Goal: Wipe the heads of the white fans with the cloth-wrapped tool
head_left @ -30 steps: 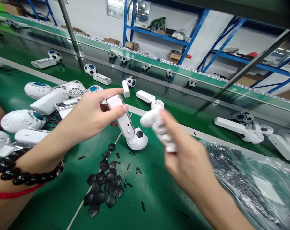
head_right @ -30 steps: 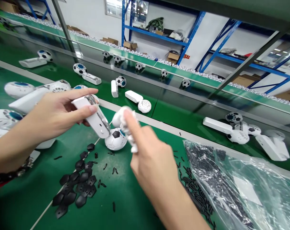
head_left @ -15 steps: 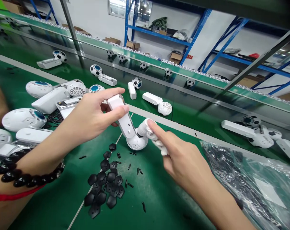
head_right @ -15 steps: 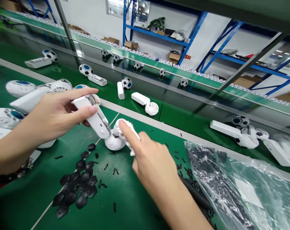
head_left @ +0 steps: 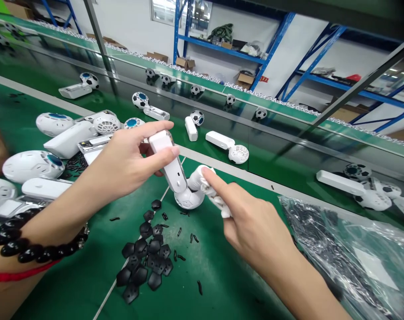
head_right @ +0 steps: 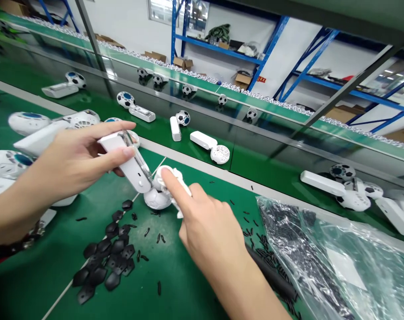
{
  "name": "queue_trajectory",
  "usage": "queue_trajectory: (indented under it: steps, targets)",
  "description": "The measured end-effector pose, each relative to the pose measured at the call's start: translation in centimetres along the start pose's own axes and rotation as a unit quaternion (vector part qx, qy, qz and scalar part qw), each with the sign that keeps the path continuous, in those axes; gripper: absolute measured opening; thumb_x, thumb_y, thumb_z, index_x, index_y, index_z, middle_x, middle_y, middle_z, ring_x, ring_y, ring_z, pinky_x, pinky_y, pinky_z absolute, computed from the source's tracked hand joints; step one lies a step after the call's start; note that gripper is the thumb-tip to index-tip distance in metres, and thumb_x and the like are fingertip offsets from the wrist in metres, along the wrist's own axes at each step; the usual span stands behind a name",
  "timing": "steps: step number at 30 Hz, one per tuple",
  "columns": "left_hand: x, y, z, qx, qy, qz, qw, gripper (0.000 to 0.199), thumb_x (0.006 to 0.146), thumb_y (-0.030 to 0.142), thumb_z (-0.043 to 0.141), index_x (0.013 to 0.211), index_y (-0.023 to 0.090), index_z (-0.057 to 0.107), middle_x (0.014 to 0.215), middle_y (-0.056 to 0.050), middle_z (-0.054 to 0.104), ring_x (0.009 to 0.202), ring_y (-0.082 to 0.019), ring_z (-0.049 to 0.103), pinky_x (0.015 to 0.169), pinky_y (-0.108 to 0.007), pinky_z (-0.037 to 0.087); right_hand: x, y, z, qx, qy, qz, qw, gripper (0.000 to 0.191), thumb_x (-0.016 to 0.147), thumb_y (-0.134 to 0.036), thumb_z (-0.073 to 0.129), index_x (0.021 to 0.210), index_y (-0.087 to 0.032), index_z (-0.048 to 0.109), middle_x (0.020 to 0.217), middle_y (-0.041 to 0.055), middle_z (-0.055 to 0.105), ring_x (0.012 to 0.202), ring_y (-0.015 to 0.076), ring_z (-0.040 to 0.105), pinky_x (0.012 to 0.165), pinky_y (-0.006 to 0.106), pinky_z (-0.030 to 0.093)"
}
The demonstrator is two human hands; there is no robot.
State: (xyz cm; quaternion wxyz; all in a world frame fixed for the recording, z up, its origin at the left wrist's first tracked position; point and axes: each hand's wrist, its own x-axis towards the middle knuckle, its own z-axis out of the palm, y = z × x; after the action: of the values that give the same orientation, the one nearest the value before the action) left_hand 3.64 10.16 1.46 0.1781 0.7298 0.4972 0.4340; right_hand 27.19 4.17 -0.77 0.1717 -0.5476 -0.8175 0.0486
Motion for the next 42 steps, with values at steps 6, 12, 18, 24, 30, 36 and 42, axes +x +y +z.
queue_trajectory:
  steps: [6, 12, 18, 24, 30, 36, 42]
  targets:
    - [-0.2, 0.3, -0.4, 0.015, -0.004, -0.029, 0.999, 0.055, 0.082, 0.05, 0.067, 0.126, 0.016, 0.065, 0.077, -0.002, 0.072, 0.051, -0.012, 0.059, 0.044, -0.019, 0.044, 0.2, 0.1, 0.3, 0.059, 0.014, 0.029, 0.998, 0.089, 0.072, 0.001, 0.044, 0.151, -0.036, 0.034, 0.121, 0.0042, 0.068, 0.093, 0.0255, 0.069, 0.07, 0.031, 0.054]
    - [-0.1, -0.1, -0.3, 0.013, 0.001, -0.025, 1.0, 0.054, 0.08, 0.049, 0.069, 0.125, 0.019, 0.066, 0.078, -0.001, 0.072, 0.05, -0.013, 0.061, 0.044, -0.02, 0.046, 0.3, 0.9, -0.6, 0.059, 0.104, 0.058, 0.991, 0.082, 0.077, -0.005, 0.048, 0.151, -0.037, 0.031, 0.125, 0.0041, 0.066, 0.079, 0.0207, 0.067, 0.061, 0.028, 0.049]
    - [0.2, -0.8, -0.5, 0.003, -0.009, -0.042, 0.999, 0.049, 0.084, 0.043, 0.068, 0.124, 0.014, 0.066, 0.082, -0.003, 0.074, 0.051, -0.011, 0.063, 0.043, -0.017, 0.048, 0.5, 0.5, -0.8, 0.162, -0.144, 0.099, 0.971, 0.01, 0.084, -0.026, 0.054, 0.078, -0.02, 0.06, 0.069, 0.0022, 0.065, 0.054, 0.014, 0.052, 0.048, 0.025, 0.032]
    - [0.5, -1.3, -0.5, -0.009, 0.01, -0.043, 0.999, 0.046, 0.086, 0.037, 0.068, 0.121, 0.009, 0.066, 0.076, -0.002, 0.072, 0.051, -0.007, 0.06, 0.042, -0.012, 0.045, -2.1, -4.0, 2.4, 0.129, -0.351, -0.085, 0.924, 0.016, 0.063, -0.014, 0.056, 0.061, -0.02, 0.042, 0.052, -0.0043, 0.048, 0.046, 0.0095, 0.021, 0.047, 0.028, 0.015]
    - [0.6, -1.5, -0.6, -0.001, 0.008, -0.029, 1.0, 0.053, 0.083, 0.044, 0.067, 0.124, 0.01, 0.065, 0.078, -0.002, 0.071, 0.049, -0.007, 0.057, 0.042, -0.014, 0.041, -3.7, -5.3, 5.0, 0.117, -0.381, -0.119, 0.909, 0.022, 0.067, -0.029, 0.063, 0.066, -0.022, 0.042, 0.052, -0.0048, 0.039, 0.045, 0.0096, 0.015, 0.045, 0.027, 0.017]
    - [0.4, -1.6, -0.7, 0.042, 0.03, -0.01, 0.999, 0.053, 0.08, 0.049, 0.067, 0.12, 0.015, 0.069, 0.07, 0.0, 0.07, 0.048, -0.009, 0.054, 0.045, -0.017, 0.039, -0.9, -2.9, -0.3, 0.418, -0.345, 0.055, 0.839, 0.012, 0.074, -0.015, 0.053, 0.067, -0.02, 0.044, 0.061, -0.0065, 0.04, 0.051, 0.0057, 0.027, 0.048, 0.02, 0.029]
    - [-0.2, -0.5, -0.4, 0.017, 0.029, 0.027, 0.999, 0.049, 0.082, 0.046, 0.068, 0.124, 0.019, 0.068, 0.078, 0.001, 0.071, 0.048, -0.006, 0.049, 0.044, -0.015, 0.041, 1.4, 1.0, -2.9, 0.458, -0.197, 0.231, 0.835, 0.021, 0.077, -0.035, 0.071, 0.08, -0.017, 0.062, 0.056, -0.0043, 0.053, 0.048, 0.0085, 0.046, 0.042, 0.02, 0.034]
